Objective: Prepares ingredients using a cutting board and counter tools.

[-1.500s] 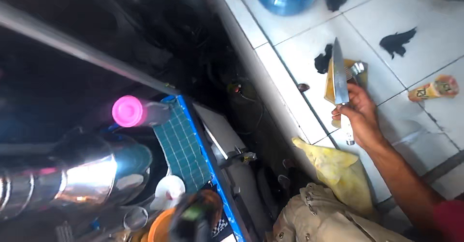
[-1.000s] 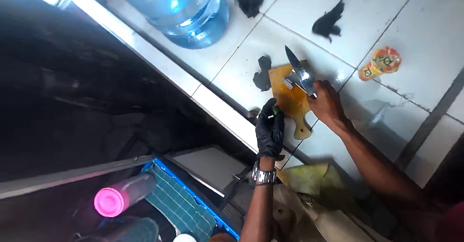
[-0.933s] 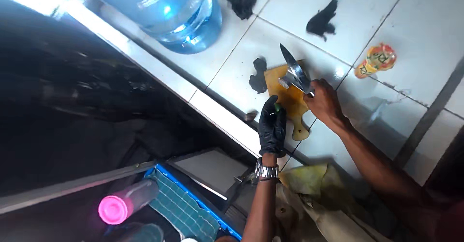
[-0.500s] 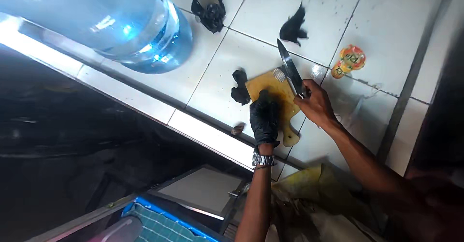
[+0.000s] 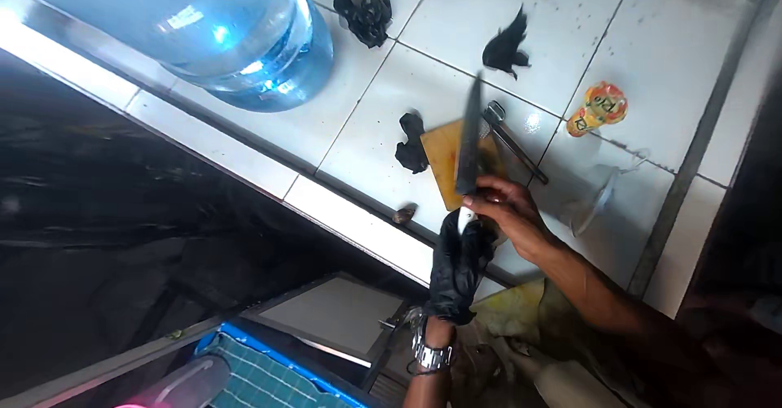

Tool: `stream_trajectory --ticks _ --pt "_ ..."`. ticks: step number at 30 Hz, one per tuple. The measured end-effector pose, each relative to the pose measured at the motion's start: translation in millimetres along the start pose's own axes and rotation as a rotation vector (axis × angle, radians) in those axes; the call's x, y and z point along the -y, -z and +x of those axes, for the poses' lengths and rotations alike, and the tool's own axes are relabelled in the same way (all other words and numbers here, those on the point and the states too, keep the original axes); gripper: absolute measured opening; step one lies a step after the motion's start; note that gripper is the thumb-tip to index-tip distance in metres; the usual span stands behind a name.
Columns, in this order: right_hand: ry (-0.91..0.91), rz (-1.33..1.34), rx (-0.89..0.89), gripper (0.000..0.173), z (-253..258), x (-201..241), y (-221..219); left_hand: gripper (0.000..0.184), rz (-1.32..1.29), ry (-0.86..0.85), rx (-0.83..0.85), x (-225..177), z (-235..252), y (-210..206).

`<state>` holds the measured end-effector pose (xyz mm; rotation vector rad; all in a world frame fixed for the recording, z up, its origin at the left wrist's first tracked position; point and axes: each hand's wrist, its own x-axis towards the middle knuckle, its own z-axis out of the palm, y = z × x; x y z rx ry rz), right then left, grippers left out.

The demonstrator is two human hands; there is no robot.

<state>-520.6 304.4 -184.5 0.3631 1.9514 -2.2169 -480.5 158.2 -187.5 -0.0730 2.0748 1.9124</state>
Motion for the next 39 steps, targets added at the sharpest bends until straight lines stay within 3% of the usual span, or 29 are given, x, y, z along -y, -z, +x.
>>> stream_trajectory --ticks 4,6,8,10,13,15,19,26,39 --pt "0.287 -0.728 -0.045 0.04 35.9 -7.6 24.7 0.039 0.077 -0.044 -0.171 6.6 -13.1 23.2" --pt "0.357 -0.956 0.046 0.046 65.5 -17.7 40.3 0.039 0.108 -0.072 -0.197 5.1 -18.3 32.8" --pt "0.42 -0.961 0.159 0.049 79.2 -21.6 41.5 0.038 0.193 -0.038 -0.229 4.7 -24.1 38.8" --pt "0.367 -0.924 0.217 0.048 84.8 -17.2 33.1 0.039 0.356 0.038 -0.286 7.5 -26.7 39.7" --pt "0.215 -0.849 0.122 0.051 86.8 -16.9 15.2 0.043 0.547 0.101 -0.294 13.5 -26.2 37.1" --pt "0.158 -0.767 0.043 0.055 86.1 -21.1 7.3 0.045 0.618 0.058 -0.296 19.2 -24.7 34.5" --pt "0.238 -0.783 -0.1 0.055 80.9 -32.5 0.1 0.042 0.731 0.05 -0.326 19.7 -21.3 29.7" --pt "0.406 -0.784 -0.168 0.053 78.5 -48.5 5.9 0.039 0.951 0.02 -0.267 14.0 -6.9 45.1" --pt "0.403 -0.747 -0.197 0.055 78.4 -51.2 5.6 0.04 0.984 -0.016 -0.272 18.5 -5.9 48.1"
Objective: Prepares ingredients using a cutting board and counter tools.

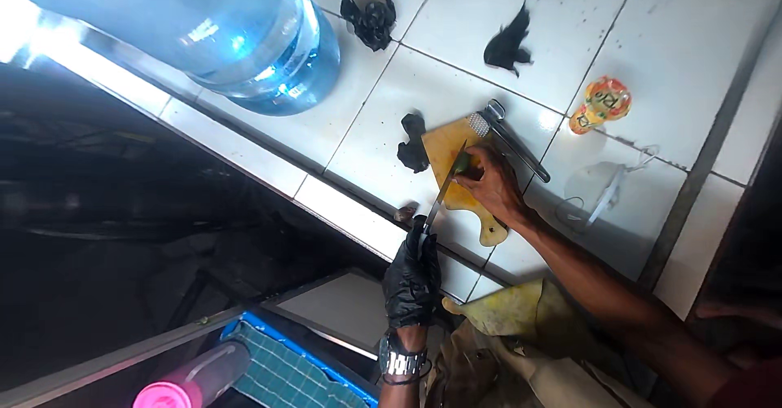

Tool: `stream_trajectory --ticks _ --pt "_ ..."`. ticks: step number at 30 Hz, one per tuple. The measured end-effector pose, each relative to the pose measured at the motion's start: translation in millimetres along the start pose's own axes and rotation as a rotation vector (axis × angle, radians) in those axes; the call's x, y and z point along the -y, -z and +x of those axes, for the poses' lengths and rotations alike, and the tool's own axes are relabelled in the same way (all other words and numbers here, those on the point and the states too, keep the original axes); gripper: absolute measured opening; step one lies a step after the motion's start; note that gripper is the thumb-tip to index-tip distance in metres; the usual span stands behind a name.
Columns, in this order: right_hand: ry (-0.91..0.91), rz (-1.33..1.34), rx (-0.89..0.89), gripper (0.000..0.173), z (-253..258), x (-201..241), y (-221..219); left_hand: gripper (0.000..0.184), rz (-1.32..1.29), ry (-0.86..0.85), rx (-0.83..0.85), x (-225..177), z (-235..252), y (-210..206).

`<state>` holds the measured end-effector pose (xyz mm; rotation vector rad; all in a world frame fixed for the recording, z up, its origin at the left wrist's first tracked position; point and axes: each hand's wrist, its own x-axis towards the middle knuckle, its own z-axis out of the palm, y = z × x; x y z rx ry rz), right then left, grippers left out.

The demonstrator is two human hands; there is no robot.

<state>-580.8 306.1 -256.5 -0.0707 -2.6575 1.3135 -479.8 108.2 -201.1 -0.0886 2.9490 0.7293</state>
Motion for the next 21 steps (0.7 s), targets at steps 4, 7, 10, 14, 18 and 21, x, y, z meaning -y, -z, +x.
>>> stream_trajectory --ticks 4,7,10,14,18,21 --pt "0.002 0.009 0.014 0.055 0.1 0.0 1.3 0.038 -0.001 -0.035 0.004 -0.2 -5.4 7.5" --pt "0.002 0.013 0.019 0.054 1.0 0.2 1.6 0.039 0.002 -0.05 -0.007 2.1 -6.3 8.1" --pt "0.004 0.013 0.031 0.054 1.9 -0.3 1.9 0.04 -0.013 -0.054 -0.001 2.7 -6.5 7.3" --pt "-0.007 0.0 0.035 0.055 1.9 -1.4 0.7 0.04 -0.013 -0.027 0.001 6.6 -0.5 1.0" --pt "0.001 0.008 0.039 0.056 2.1 -1.8 0.4 0.041 -0.01 -0.015 0.015 7.1 0.7 -0.8" --pt "0.004 0.013 0.078 0.06 1.7 2.0 8.7 0.042 -0.012 -0.002 0.017 6.2 1.2 -1.1"
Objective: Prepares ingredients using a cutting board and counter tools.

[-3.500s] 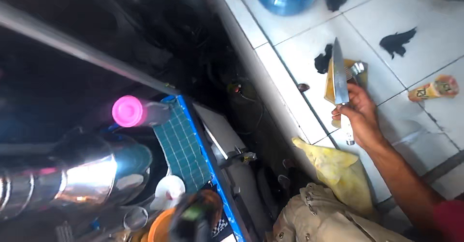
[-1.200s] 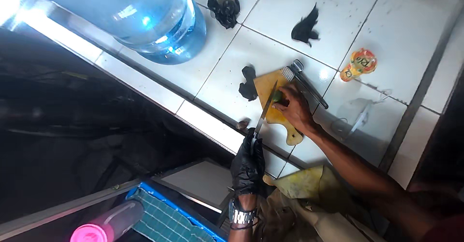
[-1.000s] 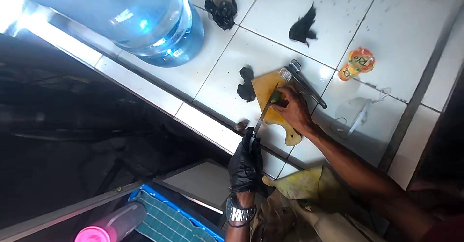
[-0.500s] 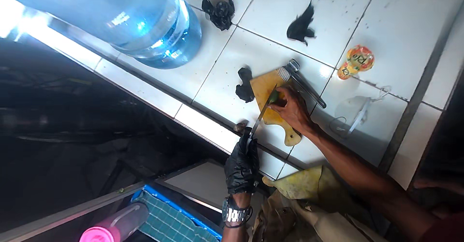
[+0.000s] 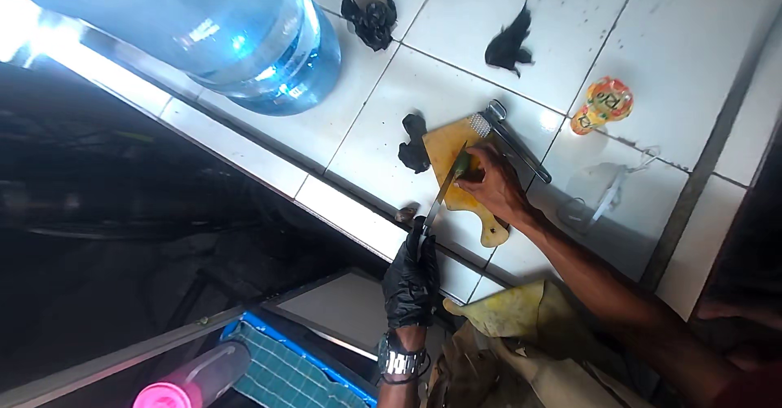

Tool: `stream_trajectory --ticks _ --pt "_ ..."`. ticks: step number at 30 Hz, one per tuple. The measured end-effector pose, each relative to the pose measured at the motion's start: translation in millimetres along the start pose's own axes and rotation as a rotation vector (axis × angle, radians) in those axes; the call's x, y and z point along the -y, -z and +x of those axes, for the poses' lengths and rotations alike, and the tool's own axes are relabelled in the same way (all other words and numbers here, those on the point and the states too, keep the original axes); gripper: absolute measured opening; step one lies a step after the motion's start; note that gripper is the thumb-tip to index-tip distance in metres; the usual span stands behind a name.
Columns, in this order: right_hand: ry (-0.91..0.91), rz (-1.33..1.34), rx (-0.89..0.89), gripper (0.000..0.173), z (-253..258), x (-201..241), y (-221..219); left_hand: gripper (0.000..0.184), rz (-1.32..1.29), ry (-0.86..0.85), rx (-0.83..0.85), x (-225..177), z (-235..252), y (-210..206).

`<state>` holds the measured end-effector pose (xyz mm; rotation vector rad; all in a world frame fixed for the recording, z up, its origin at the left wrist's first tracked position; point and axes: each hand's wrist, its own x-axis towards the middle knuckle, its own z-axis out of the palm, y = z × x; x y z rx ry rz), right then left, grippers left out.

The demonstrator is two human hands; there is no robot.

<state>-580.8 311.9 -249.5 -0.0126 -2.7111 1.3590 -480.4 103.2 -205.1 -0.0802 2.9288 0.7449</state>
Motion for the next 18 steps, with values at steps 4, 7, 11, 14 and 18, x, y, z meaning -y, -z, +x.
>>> stream_trajectory --ticks 4,7,11,14,18 --pt "-0.097 -0.261 -0.197 0.043 -3.8 -1.4 25.4 0.04 -0.007 0.001 -0.01 3.3 0.4 0.6" --pt "-0.265 -0.442 -0.178 0.042 3.4 -18.4 38.4 0.04 -0.022 0.003 -0.004 0.0 -7.5 4.7" --pt "-0.271 -0.464 -0.043 0.032 10.8 -27.8 40.9 0.041 -0.016 -0.025 -0.001 -1.1 -10.5 4.8" --pt "-0.278 -0.379 -0.05 0.034 11.8 -17.7 42.4 0.041 -0.02 -0.006 0.0 0.7 -6.4 0.9" --pt "-0.15 -0.237 -0.089 0.035 0.1 -3.5 46.3 0.042 -0.02 -0.03 -0.011 3.9 -3.4 -1.9"
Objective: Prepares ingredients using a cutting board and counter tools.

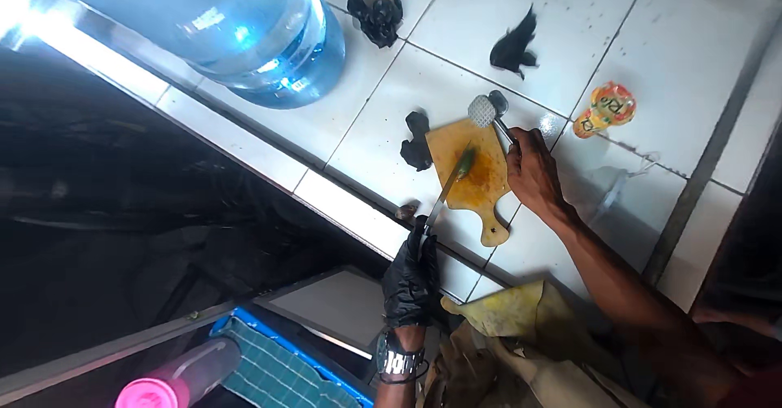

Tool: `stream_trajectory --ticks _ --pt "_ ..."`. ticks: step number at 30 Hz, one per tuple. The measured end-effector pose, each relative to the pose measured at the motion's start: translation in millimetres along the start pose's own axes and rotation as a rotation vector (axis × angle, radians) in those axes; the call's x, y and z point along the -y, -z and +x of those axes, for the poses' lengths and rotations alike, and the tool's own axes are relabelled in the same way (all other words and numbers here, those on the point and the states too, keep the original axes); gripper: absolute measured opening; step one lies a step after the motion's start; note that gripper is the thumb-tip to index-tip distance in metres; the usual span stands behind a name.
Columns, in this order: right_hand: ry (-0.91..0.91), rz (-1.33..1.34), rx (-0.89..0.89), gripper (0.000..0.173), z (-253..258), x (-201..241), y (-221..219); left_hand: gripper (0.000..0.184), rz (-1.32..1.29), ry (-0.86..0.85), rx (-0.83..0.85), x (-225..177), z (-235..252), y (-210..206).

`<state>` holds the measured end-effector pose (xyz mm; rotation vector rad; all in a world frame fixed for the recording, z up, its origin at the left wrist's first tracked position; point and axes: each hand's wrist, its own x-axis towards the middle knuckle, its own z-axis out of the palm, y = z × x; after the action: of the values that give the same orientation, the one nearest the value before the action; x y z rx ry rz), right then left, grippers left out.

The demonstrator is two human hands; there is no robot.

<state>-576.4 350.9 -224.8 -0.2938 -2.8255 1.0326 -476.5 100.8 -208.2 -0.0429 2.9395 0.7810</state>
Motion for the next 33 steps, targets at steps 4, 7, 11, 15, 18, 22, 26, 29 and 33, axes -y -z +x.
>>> stream_trajectory --ticks 4,7,11,15,18,22,26,29,33 --pt "0.216 0.026 0.062 0.047 -36.0 14.9 18.6 0.041 0.03 0.011 0.013 -4.7 -6.0 4.7" --pt "0.273 -0.05 0.125 0.057 -42.9 17.2 19.5 0.041 0.047 0.003 0.0 -5.2 -6.5 2.8" --pt "0.266 -0.113 0.116 0.057 -44.0 18.5 24.8 0.042 0.062 0.019 0.006 -4.2 -1.9 -3.0" --pt "0.26 -0.182 0.147 0.057 -42.7 16.7 23.4 0.042 0.087 0.073 0.021 -12.8 -1.1 -0.9" --pt "0.267 -0.14 0.126 0.057 -42.3 17.7 25.7 0.041 0.086 0.08 0.011 -12.9 -0.3 -0.7" --pt "0.269 -0.123 0.116 0.058 -42.5 17.3 25.0 0.04 0.091 0.075 0.011 -14.1 -0.5 -0.4" --pt "0.25 -0.116 0.136 0.057 -39.7 14.4 25.1 0.042 0.065 0.034 -0.042 -6.9 -2.3 -6.6" --pt "0.271 -0.072 0.077 0.057 -41.3 19.3 28.7 0.043 0.093 0.055 0.004 -7.4 -1.6 -7.4" --pt "0.257 -0.14 0.187 0.059 -38.4 15.4 25.7 0.043 0.097 0.041 -0.022 -8.1 -0.7 -8.9"
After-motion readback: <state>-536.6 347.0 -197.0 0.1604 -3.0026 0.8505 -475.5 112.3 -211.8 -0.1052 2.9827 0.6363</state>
